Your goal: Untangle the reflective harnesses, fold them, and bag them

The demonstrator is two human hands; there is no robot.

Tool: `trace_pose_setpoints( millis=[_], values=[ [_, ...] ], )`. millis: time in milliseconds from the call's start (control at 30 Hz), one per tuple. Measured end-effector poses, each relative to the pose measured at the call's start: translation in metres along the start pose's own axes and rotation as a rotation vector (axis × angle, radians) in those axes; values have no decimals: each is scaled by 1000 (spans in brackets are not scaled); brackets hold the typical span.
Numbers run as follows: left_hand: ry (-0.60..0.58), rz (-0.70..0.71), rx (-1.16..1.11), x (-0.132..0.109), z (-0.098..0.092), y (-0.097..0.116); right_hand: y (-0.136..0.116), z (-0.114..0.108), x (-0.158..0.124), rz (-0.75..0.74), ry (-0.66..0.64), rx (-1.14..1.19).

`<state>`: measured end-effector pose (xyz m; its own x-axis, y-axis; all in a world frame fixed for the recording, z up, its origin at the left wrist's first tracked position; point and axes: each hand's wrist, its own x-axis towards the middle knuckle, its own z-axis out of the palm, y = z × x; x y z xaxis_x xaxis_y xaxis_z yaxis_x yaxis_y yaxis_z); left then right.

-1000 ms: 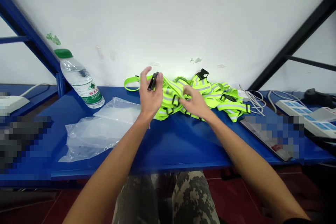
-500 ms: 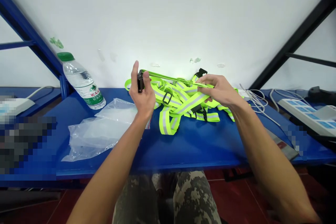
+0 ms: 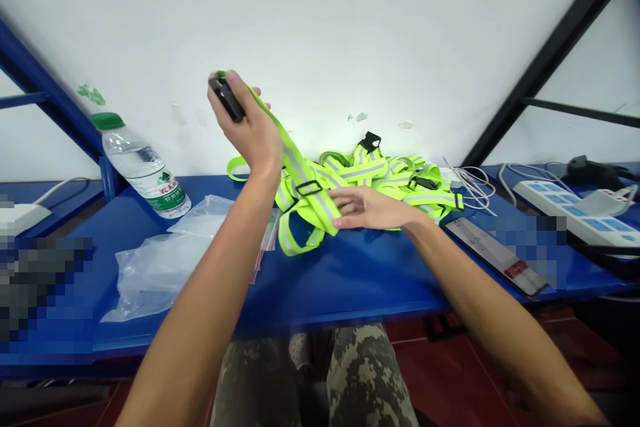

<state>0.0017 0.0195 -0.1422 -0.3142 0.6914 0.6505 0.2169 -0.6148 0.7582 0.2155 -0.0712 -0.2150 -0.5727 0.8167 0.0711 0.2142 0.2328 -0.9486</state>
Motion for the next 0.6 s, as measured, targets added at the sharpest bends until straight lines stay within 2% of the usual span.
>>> trace_pose_setpoints(
  millis=[100,167,200,333,433,500,600],
  values=[
    [118,-53,-50,8,2,4,16,6,9,-134,130,-32],
    [104,-85,-69,6,3,7,25,12,17,-225,216,-175],
    [102,-98,-80,4,4,9,29,17,22,-244,215,-298],
    [195,-140,-174,-1,4,24,37,32,38,-186,128,-890],
    [309,-94,-202,1,-4,33,33,32,46,-93,172,-1132],
    [386,-53,-172,2,-13,33,25,23,49,-32,286,-1129],
    [480,-59,-83,1,-30,20,11,0,55,-59,634,-985]
  ],
)
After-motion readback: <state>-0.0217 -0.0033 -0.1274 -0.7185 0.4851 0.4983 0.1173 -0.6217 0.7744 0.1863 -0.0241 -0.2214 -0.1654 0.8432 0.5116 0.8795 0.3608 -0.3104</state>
